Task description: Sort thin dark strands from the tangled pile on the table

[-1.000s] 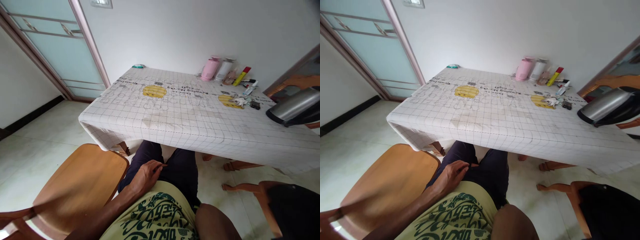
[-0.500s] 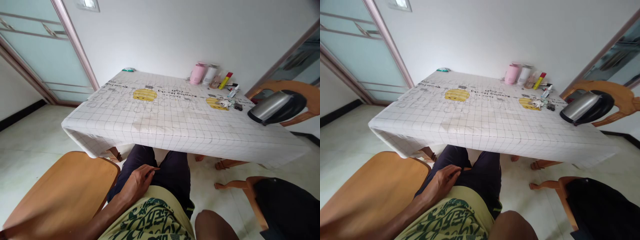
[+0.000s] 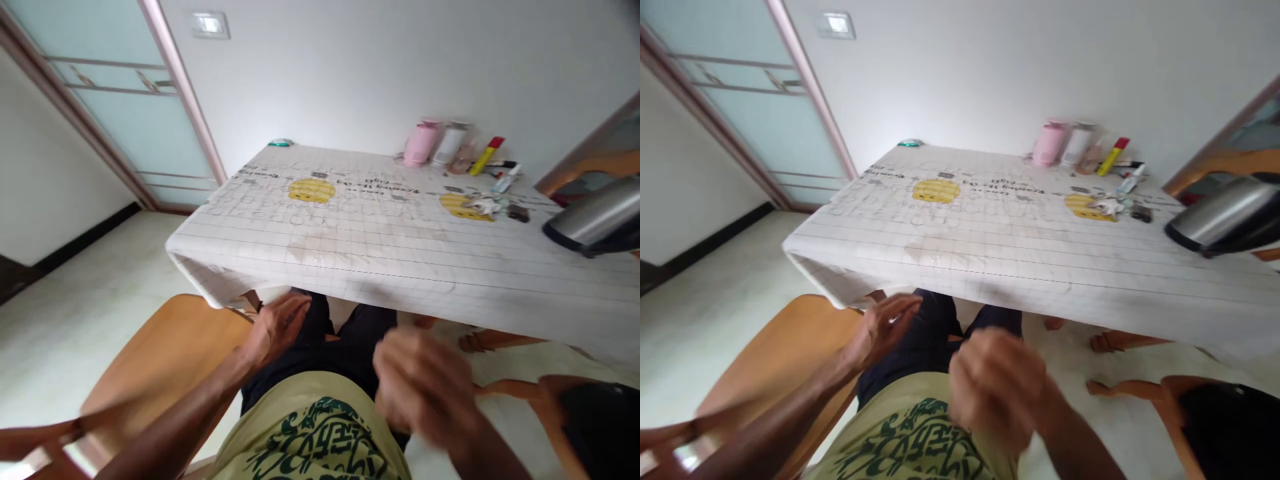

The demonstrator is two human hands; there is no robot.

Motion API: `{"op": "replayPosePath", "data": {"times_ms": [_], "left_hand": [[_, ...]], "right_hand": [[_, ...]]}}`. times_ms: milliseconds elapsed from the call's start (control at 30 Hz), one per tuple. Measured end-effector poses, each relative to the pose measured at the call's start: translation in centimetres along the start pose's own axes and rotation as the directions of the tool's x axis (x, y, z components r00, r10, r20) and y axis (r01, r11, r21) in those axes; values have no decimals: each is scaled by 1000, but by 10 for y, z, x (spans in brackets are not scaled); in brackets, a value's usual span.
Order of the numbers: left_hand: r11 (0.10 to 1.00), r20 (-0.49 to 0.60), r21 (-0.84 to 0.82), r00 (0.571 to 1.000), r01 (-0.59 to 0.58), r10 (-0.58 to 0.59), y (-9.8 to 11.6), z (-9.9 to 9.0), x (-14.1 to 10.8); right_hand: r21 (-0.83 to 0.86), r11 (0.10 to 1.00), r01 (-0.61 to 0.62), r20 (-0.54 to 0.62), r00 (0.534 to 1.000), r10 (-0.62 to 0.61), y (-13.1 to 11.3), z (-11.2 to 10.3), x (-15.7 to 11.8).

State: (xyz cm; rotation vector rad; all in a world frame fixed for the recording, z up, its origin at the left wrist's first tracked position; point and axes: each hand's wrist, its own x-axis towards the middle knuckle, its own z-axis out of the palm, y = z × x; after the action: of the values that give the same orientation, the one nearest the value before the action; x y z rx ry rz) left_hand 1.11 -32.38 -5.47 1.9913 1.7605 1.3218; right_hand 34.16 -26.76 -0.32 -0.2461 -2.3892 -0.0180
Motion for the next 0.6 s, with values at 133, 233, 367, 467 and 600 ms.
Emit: {"op": "replayPosePath", "data": {"times_ms": [133, 233, 367, 467, 600], "left_hand": [[968, -263, 249, 962, 1, 67, -42, -75, 73], [892, -309, 432, 951, 133, 7, -104, -124, 131], [718, -259, 593, 930, 366, -260, -196, -161, 179], [608, -210, 609, 842, 510, -496, -242, -170, 197], [579, -127, 626, 801, 522, -585, -265, -164, 216]], "right_hand": [[-180, 983, 29, -78, 996, -43, 127, 41, 98], [-293, 947, -134, -25, 991, 133, 205, 51, 116], [-388, 884, -261, -34, 962, 270, 274, 52, 90], [-385, 873, -298, -40, 951, 307, 310, 51, 65], [-379, 871, -313, -74, 948, 309, 340, 48, 37]]}}
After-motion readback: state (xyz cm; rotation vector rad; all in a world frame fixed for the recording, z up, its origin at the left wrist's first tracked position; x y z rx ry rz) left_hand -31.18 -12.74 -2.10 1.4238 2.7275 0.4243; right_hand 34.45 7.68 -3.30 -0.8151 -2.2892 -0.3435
